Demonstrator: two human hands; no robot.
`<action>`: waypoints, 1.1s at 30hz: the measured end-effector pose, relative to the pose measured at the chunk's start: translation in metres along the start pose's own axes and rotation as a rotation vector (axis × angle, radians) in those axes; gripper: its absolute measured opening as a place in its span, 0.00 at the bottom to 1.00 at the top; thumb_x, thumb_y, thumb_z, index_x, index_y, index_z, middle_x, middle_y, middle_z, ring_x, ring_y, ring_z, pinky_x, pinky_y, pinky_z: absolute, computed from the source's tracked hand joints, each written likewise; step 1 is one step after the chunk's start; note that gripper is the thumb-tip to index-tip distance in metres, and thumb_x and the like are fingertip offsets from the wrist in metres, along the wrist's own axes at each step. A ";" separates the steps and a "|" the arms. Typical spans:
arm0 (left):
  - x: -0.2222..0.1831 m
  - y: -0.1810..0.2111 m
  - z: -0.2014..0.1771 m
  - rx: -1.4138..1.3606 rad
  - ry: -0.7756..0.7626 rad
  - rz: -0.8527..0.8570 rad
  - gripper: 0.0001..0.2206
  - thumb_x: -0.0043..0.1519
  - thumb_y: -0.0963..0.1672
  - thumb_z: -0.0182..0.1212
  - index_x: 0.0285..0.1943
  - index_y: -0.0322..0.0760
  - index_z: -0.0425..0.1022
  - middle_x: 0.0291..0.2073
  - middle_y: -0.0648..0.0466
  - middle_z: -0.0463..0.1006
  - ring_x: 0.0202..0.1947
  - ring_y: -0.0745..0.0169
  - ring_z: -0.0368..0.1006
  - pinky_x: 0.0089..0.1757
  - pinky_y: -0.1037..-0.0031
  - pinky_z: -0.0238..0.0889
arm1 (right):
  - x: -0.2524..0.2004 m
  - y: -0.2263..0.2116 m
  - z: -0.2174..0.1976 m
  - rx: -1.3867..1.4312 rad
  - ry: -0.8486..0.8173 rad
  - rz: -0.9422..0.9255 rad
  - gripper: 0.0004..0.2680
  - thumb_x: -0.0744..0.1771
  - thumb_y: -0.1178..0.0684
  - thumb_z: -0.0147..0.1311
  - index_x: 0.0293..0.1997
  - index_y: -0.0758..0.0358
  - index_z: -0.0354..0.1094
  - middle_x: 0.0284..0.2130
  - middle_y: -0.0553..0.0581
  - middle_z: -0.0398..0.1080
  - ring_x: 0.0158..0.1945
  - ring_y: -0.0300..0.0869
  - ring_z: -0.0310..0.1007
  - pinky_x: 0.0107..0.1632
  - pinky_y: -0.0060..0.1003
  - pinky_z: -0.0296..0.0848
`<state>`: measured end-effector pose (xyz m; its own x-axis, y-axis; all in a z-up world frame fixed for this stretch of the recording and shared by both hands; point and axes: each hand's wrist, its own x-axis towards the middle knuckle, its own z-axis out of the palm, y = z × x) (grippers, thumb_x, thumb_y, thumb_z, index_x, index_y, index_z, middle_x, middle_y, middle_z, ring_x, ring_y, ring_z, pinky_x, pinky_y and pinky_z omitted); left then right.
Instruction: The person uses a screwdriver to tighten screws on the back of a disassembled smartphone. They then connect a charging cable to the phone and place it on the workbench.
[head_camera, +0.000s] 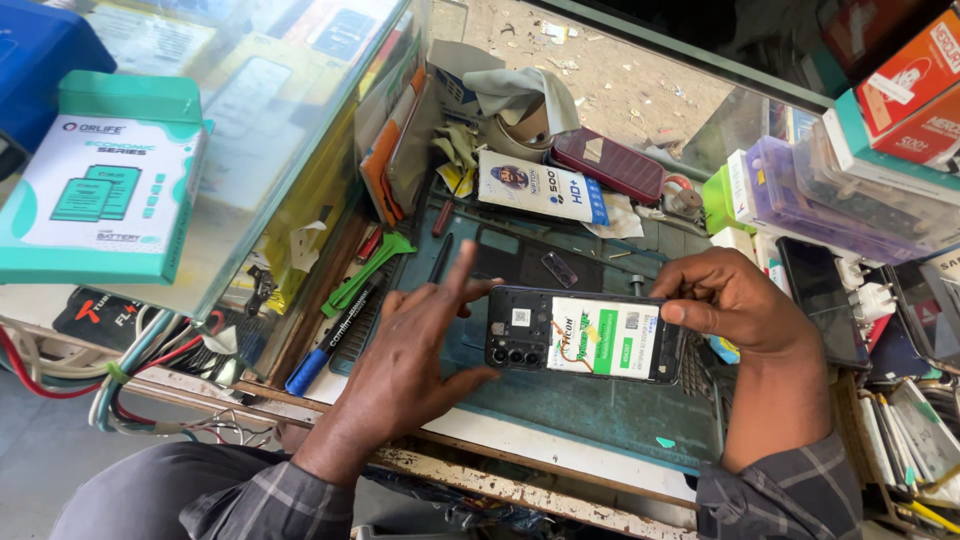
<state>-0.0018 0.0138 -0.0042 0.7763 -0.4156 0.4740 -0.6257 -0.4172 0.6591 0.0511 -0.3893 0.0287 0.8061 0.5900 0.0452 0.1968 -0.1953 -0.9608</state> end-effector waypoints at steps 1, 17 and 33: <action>0.000 0.000 -0.001 0.016 -0.005 -0.014 0.53 0.49 0.48 0.78 0.80 0.40 0.40 0.57 0.51 0.79 0.51 0.55 0.73 0.52 0.58 0.56 | -0.001 0.002 -0.001 0.000 0.023 0.017 0.08 0.66 0.57 0.62 0.44 0.73 0.75 0.33 0.55 0.77 0.36 0.33 0.73 0.38 0.29 0.69; -0.001 -0.003 0.000 0.095 -0.049 -0.090 0.29 0.55 0.46 0.72 0.66 0.37 0.71 0.41 0.56 0.85 0.45 0.59 0.74 0.46 0.62 0.55 | 0.006 0.000 0.001 0.013 -0.019 0.114 0.08 0.66 0.57 0.63 0.42 0.73 0.76 0.31 0.55 0.77 0.35 0.33 0.72 0.37 0.30 0.69; 0.001 0.000 -0.001 0.121 -0.087 -0.111 0.26 0.55 0.46 0.71 0.64 0.37 0.73 0.37 0.52 0.84 0.41 0.56 0.74 0.46 0.60 0.55 | 0.006 -0.001 0.002 0.024 -0.012 0.097 0.08 0.65 0.57 0.63 0.41 0.74 0.76 0.30 0.57 0.79 0.33 0.34 0.74 0.36 0.30 0.71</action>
<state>-0.0013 0.0142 -0.0032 0.8350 -0.4274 0.3465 -0.5450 -0.5567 0.6269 0.0546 -0.3838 0.0289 0.8137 0.5790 -0.0513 0.1047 -0.2327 -0.9669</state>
